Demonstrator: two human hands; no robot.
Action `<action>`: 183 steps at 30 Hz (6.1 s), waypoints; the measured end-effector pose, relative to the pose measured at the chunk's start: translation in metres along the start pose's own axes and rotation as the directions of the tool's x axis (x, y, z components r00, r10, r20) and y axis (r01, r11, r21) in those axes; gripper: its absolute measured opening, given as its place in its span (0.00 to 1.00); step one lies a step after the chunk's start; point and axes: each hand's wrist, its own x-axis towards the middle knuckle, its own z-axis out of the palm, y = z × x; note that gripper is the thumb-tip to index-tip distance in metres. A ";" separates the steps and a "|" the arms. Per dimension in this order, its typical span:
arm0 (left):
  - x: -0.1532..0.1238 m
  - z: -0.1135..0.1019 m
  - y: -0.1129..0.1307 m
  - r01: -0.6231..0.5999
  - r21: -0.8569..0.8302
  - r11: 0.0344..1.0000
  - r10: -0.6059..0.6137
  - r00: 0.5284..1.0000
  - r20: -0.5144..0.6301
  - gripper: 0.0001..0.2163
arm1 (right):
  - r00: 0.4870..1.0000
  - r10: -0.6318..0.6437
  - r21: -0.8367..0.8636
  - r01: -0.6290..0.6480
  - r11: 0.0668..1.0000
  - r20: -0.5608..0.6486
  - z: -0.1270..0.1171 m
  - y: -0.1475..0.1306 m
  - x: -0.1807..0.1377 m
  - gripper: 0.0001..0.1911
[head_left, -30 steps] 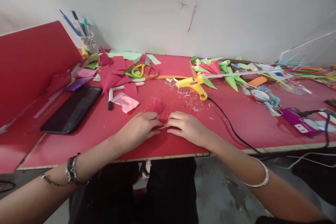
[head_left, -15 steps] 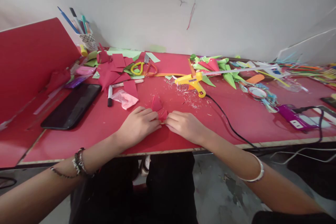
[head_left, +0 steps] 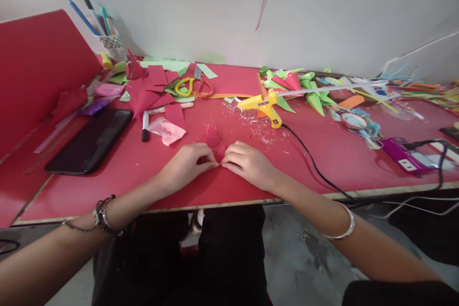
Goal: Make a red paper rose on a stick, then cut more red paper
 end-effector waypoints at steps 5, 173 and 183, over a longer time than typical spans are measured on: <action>-0.003 -0.001 0.001 -0.114 0.287 0.951 0.120 0.993 -0.002 0.06 | 0.996 0.010 0.041 -0.013 0.999 0.087 -0.006 0.002 0.011 0.09; -0.025 0.018 -0.001 0.131 0.177 0.975 -0.140 0.989 0.036 0.09 | 0.933 0.322 0.314 -0.357 0.879 0.161 0.004 -0.012 0.005 0.05; -0.016 0.013 0.005 0.121 0.172 0.978 -0.123 0.992 0.003 0.09 | 0.973 0.218 0.190 -0.229 0.955 0.077 0.002 -0.007 0.008 0.09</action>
